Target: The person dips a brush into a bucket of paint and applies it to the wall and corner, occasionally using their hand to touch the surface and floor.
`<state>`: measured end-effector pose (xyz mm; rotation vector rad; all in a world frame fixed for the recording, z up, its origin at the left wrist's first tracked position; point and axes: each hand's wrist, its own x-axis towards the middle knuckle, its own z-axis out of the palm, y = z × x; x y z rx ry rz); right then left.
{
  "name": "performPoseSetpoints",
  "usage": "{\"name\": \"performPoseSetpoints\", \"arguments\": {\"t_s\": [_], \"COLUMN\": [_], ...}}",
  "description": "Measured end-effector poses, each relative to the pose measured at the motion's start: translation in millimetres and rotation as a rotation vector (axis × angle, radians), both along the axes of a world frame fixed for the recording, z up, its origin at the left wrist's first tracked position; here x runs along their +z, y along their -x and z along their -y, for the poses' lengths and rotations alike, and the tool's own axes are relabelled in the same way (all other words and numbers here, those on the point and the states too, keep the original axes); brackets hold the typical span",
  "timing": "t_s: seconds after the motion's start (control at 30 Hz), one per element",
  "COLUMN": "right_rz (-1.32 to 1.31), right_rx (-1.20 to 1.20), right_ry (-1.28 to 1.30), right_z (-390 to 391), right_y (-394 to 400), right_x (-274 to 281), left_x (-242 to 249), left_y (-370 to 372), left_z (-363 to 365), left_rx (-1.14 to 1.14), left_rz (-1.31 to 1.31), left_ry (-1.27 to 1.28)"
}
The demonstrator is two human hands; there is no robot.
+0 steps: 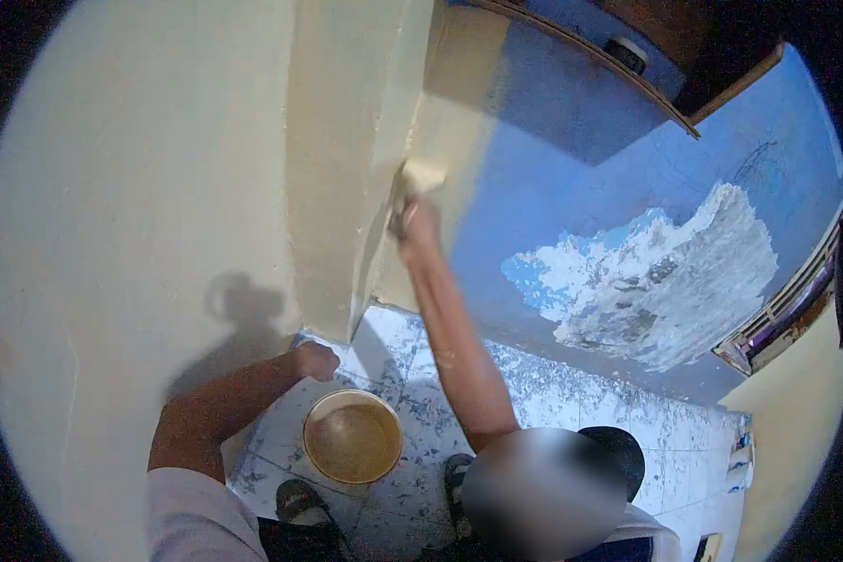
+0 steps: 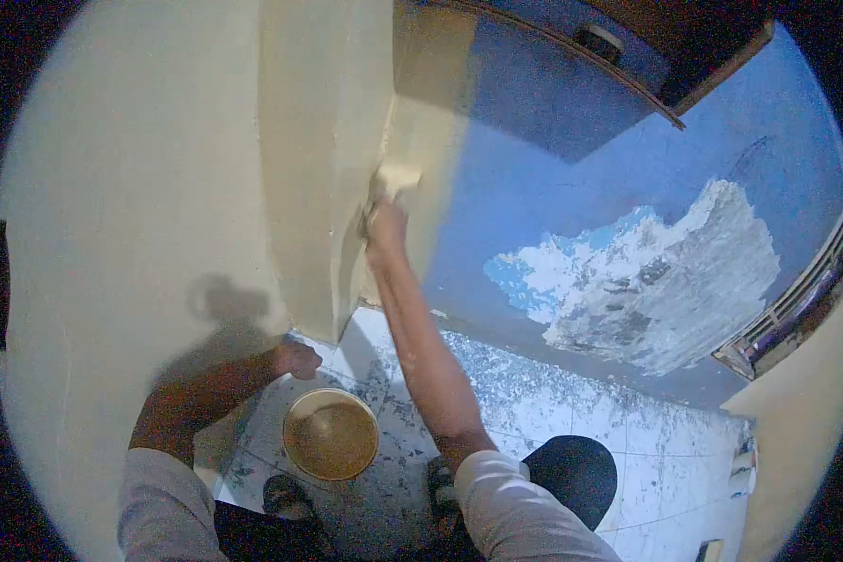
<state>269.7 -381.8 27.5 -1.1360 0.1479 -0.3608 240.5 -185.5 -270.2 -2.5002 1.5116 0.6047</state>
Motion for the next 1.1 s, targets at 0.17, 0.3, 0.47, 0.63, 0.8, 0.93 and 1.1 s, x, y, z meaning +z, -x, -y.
{"name": "performPoseSetpoints", "arguments": {"t_s": [0.17, 0.3, 0.47, 0.63, 0.8, 0.93, 1.1], "right_rz": [0.362, 0.372, 0.081, -0.138, -0.32, -0.168, 0.179], "right_rx": [-0.024, 0.034, -0.205, -0.251, -0.044, 0.024, 0.071], "right_ry": [0.083, 0.157, 0.317, 0.358, 0.183, -0.098, -0.018], "right_z": [0.4, 11.3, 19.9, 20.4, 59.6, 47.0, 42.7], "right_y": [-5.5, -10.3, -34.7, -10.4, -1.0, 25.1, 29.6], "right_x": [154.4, 163.2, -9.8, -234.8, -292.1, -106.7, 71.9], "left_x": [10.7, 30.2, 54.3, 35.2, -0.3, 3.0, 45.3], "left_y": [2.2, 15.3, 21.2, 17.8, 5.5, 1.0, 21.1], "left_z": [4.2, 4.7, 9.2, 6.0, -7.6, -6.1, 5.8], "left_rx": [0.005, 0.085, 0.115, 0.094, 0.033, 0.099, 0.056], "left_rz": [0.005, -0.052, -0.084, -0.028, -0.061, -0.179, -0.136], "left_ry": [0.116, 0.046, 0.012, 0.027, 0.055, 0.03, 0.109]}}
